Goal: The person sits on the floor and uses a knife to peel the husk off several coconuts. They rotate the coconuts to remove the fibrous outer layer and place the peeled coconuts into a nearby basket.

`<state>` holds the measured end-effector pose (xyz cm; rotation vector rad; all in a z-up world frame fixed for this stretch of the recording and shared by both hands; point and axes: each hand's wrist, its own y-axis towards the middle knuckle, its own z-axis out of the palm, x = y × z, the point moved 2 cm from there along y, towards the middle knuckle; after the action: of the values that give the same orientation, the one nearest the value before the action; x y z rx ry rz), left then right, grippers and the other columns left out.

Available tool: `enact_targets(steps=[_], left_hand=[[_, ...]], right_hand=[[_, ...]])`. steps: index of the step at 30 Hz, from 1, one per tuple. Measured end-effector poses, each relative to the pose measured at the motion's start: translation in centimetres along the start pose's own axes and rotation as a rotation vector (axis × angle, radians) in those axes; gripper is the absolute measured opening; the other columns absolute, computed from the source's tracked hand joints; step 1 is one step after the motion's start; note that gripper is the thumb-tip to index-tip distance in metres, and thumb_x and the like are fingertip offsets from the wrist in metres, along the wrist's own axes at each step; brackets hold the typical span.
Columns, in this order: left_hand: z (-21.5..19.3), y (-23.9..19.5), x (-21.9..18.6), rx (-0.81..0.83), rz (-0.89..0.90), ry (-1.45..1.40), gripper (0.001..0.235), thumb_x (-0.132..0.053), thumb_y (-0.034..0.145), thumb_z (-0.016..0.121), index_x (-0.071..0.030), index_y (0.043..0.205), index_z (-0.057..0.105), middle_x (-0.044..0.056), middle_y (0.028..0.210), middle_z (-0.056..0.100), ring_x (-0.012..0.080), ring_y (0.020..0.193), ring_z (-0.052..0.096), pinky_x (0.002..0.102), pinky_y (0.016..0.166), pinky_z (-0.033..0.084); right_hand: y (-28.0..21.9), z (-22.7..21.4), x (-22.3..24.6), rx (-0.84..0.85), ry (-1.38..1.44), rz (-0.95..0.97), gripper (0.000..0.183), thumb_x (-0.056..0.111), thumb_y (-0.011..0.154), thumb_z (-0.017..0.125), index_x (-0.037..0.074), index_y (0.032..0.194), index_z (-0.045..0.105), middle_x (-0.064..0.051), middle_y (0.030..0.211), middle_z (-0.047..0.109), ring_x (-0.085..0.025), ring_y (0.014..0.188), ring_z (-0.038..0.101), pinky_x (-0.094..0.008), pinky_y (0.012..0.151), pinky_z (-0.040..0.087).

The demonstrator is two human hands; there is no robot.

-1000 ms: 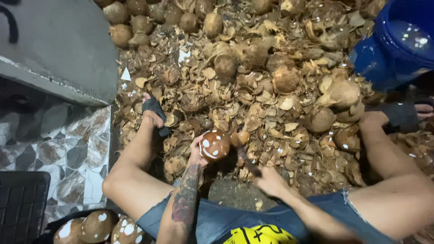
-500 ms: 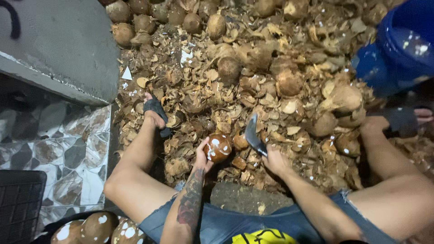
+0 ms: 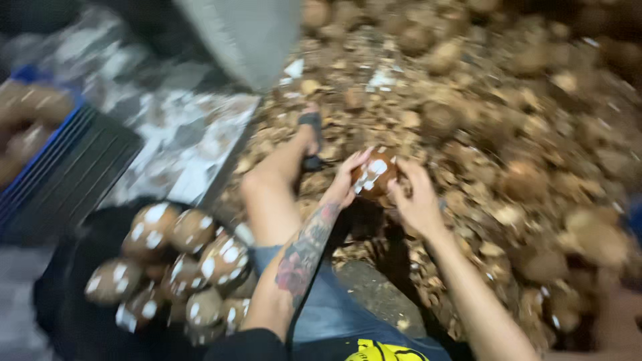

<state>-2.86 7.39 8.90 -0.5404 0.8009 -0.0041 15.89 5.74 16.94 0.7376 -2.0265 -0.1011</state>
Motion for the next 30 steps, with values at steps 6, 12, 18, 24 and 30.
enact_targets(steps=[6,12,18,24,30], left_hand=[[-4.1,-7.2,-18.9,0.160,0.427,-0.160,0.057,-0.045,0.097,0.078,-0.014,0.144,0.067,0.018,0.139,0.066,0.0340,0.121,0.070,0.050,0.094,0.063],[-17.6,-22.7,-29.2,-0.036,0.907,0.282,0.057,-0.025,0.091,0.081,-0.012,0.144,0.067,0.017,0.138,0.065,0.0277,0.124,0.066,0.043,0.106,0.058],[-31.0,-33.2,-30.5,-0.604,0.778,0.460,0.076,-0.025,0.064,0.101,-0.016,0.133,0.072,0.013,0.128,0.065,0.0247,0.115,0.064,0.031,0.099,0.056],[-38.7,-34.9,-28.9,-1.168,0.511,0.684,0.086,-0.041,0.049,0.109,-0.023,0.126,0.075,0.010,0.124,0.071,0.0240,0.117,0.068,0.034,0.099,0.054],[-39.9,-34.0,-27.7,-1.202,0.664,1.059,0.094,-0.038,0.040,0.110,-0.017,0.125,0.075,0.012,0.119,0.073,0.0324,0.120,0.068,0.042,0.108,0.051]], right_hand=[[11.6,4.8,11.3,0.163,0.180,-0.361,0.057,0.017,0.103,0.072,0.000,0.154,0.052,-0.028,0.145,0.052,-0.049,0.140,0.049,-0.057,0.116,0.040],[12.6,19.5,21.2,0.523,0.677,-0.420,0.063,0.001,0.101,0.067,0.003,0.160,0.045,-0.025,0.153,0.049,-0.041,0.140,0.052,-0.055,0.114,0.046],[6.8,32.7,27.0,0.959,0.689,-0.252,0.073,-0.003,0.090,0.069,0.000,0.159,0.044,-0.034,0.154,0.048,-0.052,0.136,0.054,-0.062,0.114,0.044],[4.4,39.4,24.7,1.150,0.446,0.006,0.069,0.017,0.091,0.073,0.018,0.157,0.053,-0.017,0.153,0.058,-0.035,0.133,0.063,-0.050,0.110,0.051],[4.3,38.9,23.3,1.151,0.357,0.078,0.057,0.014,0.092,0.067,0.007,0.149,0.059,-0.024,0.145,0.063,-0.041,0.131,0.063,-0.056,0.109,0.050]])
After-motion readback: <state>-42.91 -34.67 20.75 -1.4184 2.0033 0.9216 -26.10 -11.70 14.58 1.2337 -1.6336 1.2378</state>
